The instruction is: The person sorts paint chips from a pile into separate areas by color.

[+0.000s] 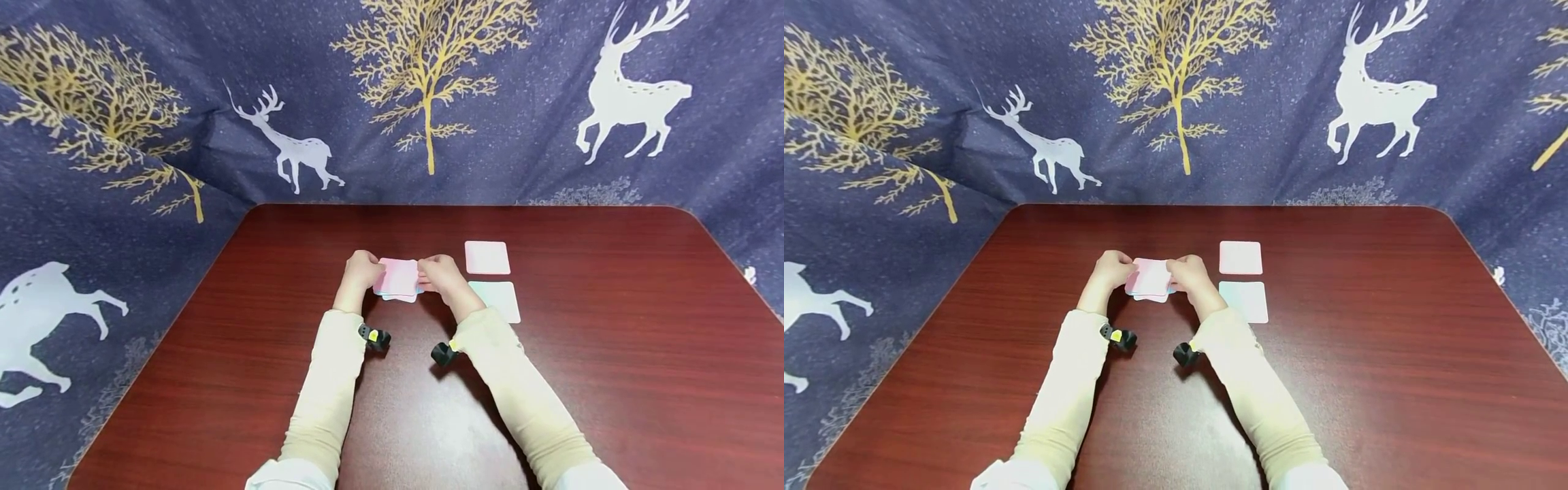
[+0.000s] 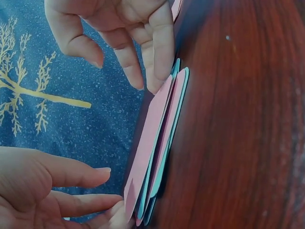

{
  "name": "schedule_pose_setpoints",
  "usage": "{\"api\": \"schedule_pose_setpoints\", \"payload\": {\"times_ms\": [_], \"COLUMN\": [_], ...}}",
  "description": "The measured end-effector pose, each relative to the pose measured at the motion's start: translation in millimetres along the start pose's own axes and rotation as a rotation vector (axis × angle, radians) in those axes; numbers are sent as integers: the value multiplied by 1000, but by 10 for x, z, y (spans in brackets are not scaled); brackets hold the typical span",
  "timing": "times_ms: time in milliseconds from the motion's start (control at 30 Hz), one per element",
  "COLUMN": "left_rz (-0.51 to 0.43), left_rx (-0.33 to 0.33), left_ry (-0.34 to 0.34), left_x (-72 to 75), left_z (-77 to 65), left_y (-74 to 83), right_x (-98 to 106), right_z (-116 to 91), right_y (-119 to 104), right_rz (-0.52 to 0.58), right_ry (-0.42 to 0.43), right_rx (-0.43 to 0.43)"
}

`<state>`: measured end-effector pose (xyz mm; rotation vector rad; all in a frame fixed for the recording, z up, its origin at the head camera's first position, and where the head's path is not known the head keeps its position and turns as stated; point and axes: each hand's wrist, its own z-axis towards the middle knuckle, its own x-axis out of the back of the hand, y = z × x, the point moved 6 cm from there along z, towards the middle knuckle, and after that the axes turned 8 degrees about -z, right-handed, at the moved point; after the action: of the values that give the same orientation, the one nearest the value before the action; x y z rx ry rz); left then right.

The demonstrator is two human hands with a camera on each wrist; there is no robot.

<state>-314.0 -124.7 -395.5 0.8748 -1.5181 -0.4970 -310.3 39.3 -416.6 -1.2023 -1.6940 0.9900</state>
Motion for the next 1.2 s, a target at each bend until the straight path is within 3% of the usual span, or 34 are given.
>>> {"api": "schedule_pose_setpoints", "payload": {"times_ms": [367, 833, 1200], "left_rz": [12, -28, -269], "left_rx": [-8, -11, 45], "left_ry": [-2, 34, -17], "left_x": [25, 121, 109], "left_z": [11, -16, 5], "left_y": [-11, -13, -43], "right_x": [-5, 4, 30], "right_z": [7, -2, -8], "right_y": [14, -40, -62], "right_rz": [61, 32, 30], "right_ry": [0, 23, 70], "right_rx": [-32, 26, 74]}}
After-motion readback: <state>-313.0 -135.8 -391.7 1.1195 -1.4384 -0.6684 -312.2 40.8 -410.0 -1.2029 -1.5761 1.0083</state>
